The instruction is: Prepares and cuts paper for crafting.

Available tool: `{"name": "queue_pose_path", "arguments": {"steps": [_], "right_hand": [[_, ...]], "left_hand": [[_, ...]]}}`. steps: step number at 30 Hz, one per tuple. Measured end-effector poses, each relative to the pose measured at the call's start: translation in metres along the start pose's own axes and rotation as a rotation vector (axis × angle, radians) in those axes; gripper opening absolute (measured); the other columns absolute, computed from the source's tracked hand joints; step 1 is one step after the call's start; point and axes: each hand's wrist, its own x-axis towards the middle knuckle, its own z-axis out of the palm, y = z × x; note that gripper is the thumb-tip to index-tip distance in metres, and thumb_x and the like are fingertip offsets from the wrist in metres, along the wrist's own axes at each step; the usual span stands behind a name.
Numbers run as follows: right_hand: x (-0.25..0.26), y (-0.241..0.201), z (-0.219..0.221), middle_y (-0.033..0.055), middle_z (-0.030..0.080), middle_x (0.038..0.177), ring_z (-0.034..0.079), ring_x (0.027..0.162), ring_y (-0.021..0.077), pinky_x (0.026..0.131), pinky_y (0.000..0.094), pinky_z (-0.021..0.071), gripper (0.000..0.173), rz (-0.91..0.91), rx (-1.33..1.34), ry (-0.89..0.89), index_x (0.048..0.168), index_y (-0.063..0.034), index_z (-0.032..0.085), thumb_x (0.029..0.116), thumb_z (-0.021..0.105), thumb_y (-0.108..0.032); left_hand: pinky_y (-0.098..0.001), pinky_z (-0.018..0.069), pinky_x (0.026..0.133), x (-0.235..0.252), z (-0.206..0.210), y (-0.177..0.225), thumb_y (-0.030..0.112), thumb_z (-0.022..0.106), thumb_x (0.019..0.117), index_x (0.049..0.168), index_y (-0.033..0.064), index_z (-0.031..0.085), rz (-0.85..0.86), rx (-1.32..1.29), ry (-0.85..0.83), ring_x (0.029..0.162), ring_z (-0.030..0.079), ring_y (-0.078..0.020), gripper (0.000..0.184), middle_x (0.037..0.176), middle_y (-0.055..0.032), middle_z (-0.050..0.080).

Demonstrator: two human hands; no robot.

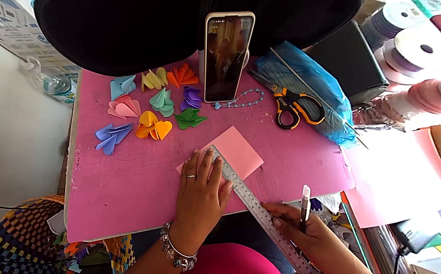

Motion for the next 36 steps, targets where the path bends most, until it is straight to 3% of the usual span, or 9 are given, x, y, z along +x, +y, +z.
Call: {"name": "queue_pose_path", "arguments": {"steps": [3,6,11,14,16,18,21,24,36], "right_hand": [[-0.003,-0.004,-0.008,-0.0017,0.075,0.110,0.071,0.088,0.0020,0.076,0.0185,0.0594,0.032,0.003,-0.112,-0.014,0.130,-0.0069,0.068,0.0991,0.057,-0.007],[-0.004,-0.022,-0.034,-0.0010,0.073,0.111,0.070,0.087,0.0042,0.072,0.0235,0.0596,0.032,-0.072,-0.359,0.054,0.127,-0.0085,0.068,0.1048,0.053,-0.027],[0.044,-0.075,-0.037,-0.0174,0.064,0.084,0.055,0.065,-0.0061,0.055,0.0104,0.0439,0.042,-0.439,-0.080,0.217,0.092,-0.0292,0.067,0.1080,0.037,-0.054],[0.098,-0.090,-0.002,-0.0147,0.062,0.075,0.055,0.058,-0.0027,0.050,0.0142,0.0473,0.038,-0.432,0.097,0.136,0.080,-0.0283,0.061,0.1092,0.039,-0.041],[0.133,-0.092,0.021,-0.0093,0.062,0.068,0.058,0.052,0.0026,0.051,0.0203,0.0527,0.029,-0.408,0.111,0.135,0.083,-0.0196,0.057,0.1079,0.044,-0.025],[0.160,-0.091,0.041,-0.0061,0.060,0.060,0.058,0.047,0.0047,0.047,0.0221,0.0534,0.019,-0.406,0.088,0.174,0.083,-0.0142,0.053,0.1006,0.061,-0.013],[0.185,-0.084,0.057,-0.0061,0.052,0.056,0.049,0.042,0.0017,0.041,0.0176,0.0456,0.030,-0.452,-0.045,0.238,0.078,-0.0128,0.048,0.0904,0.075,-0.007],[0.195,-0.072,0.060,-0.0063,0.045,0.054,0.040,0.043,0.0005,0.042,0.0155,0.0357,0.031,-0.518,-0.174,0.259,0.075,-0.0127,0.047,0.0879,0.074,-0.005],[0.196,-0.067,0.064,-0.0056,0.041,0.054,0.036,0.044,-0.0005,0.042,0.0136,0.0297,0.031,-0.595,-0.345,0.289,0.069,-0.0119,0.045,0.0859,0.067,-0.001]], "left_hand": [[-0.0565,0.0372,0.114,0.001,0.000,0.001,0.051,0.043,0.1022,0.136,0.0130,0.066,-0.008,-0.014,0.003,0.140,0.048,-0.0424,0.056,0.148,-0.0111,0.058],[-0.0570,0.0376,0.113,0.002,-0.002,0.000,0.051,0.043,0.1021,0.136,0.0132,0.066,-0.018,-0.027,-0.006,0.140,0.048,-0.0424,0.055,0.147,-0.0110,0.058],[-0.0588,0.0394,0.111,0.003,-0.002,0.002,0.047,0.046,0.1007,0.135,0.0124,0.067,-0.018,-0.021,0.002,0.138,0.050,-0.0429,0.053,0.147,-0.0118,0.059],[-0.0590,0.0395,0.111,0.002,-0.001,0.003,0.046,0.047,0.1008,0.136,0.0119,0.067,-0.024,-0.031,0.002,0.138,0.050,-0.0435,0.053,0.146,-0.0118,0.059],[-0.0598,0.0391,0.111,0.002,-0.002,0.002,0.046,0.047,0.1012,0.135,0.0117,0.066,-0.024,-0.044,0.000,0.138,0.049,-0.0439,0.052,0.147,-0.0123,0.059],[-0.0603,0.0386,0.111,0.003,-0.001,0.002,0.046,0.047,0.1014,0.135,0.0118,0.066,-0.024,-0.057,-0.001,0.139,0.049,-0.0439,0.052,0.148,-0.0123,0.058],[-0.0606,0.0395,0.110,0.003,-0.001,0.002,0.045,0.048,0.1006,0.134,0.0118,0.067,-0.021,-0.062,0.007,0.139,0.049,-0.0439,0.051,0.148,-0.0122,0.057],[-0.0593,0.0399,0.110,0.003,-0.001,0.002,0.046,0.048,0.1007,0.134,0.0128,0.067,-0.026,-0.053,-0.001,0.138,0.050,-0.0435,0.051,0.148,-0.0113,0.058],[-0.0582,0.0391,0.111,0.002,0.001,0.004,0.046,0.047,0.1009,0.133,0.0137,0.068,-0.031,-0.040,0.010,0.138,0.050,-0.0419,0.050,0.147,-0.0098,0.059]]}}
